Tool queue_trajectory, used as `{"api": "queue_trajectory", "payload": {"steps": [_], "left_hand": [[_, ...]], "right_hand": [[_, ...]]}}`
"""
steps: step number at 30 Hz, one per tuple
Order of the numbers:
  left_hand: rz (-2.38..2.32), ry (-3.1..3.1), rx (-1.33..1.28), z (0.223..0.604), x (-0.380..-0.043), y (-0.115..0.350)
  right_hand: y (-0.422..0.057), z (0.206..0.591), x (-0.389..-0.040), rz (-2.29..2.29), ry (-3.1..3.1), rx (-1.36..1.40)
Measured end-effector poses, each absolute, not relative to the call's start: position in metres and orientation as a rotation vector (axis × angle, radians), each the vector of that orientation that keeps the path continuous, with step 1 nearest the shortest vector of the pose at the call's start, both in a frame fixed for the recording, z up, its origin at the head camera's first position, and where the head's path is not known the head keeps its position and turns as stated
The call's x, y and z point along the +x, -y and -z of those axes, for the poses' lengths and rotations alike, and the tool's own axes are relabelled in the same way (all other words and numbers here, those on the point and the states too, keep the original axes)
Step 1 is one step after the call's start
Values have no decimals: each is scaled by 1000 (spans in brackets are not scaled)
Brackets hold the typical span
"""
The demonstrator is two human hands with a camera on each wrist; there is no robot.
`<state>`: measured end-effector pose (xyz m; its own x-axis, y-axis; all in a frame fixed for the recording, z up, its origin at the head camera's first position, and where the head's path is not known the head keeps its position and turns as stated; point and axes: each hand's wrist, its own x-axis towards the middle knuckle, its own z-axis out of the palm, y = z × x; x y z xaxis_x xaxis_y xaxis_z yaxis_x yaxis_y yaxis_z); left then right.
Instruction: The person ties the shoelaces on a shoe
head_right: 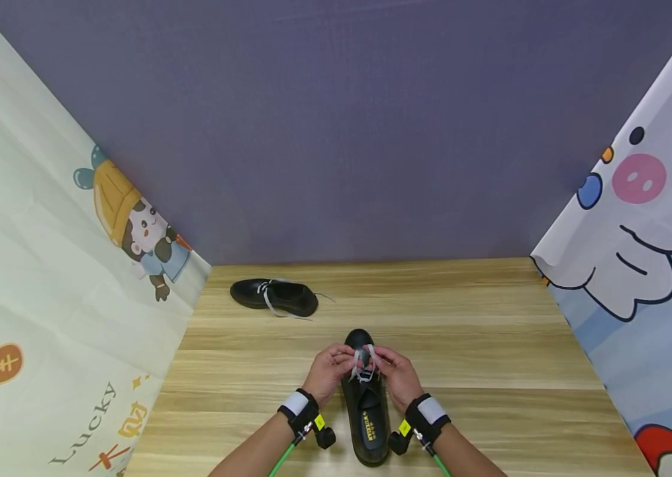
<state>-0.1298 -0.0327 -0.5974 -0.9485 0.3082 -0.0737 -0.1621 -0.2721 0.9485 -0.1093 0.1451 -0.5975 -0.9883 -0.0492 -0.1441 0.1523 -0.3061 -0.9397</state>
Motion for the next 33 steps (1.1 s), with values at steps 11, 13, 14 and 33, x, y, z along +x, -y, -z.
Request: {"api": "queue_trajectory", "payload": {"steps": [11, 13, 14, 33], "left_hand": [[-2251, -1752, 116, 596, -131, 31], [-2257, -1750, 96, 595, -131, 30], [-2251, -1754, 89, 594, -130, 30], [-2212, -2010, -23, 593, -128, 21]], "right_hand": [[-140, 597, -111, 2479, -1796, 149], [-140, 598, -110, 2480, -1798, 177], [-140, 598, -110, 2480, -1801, 185], [-132, 595, -107, 2075, -2420, -58]]}}
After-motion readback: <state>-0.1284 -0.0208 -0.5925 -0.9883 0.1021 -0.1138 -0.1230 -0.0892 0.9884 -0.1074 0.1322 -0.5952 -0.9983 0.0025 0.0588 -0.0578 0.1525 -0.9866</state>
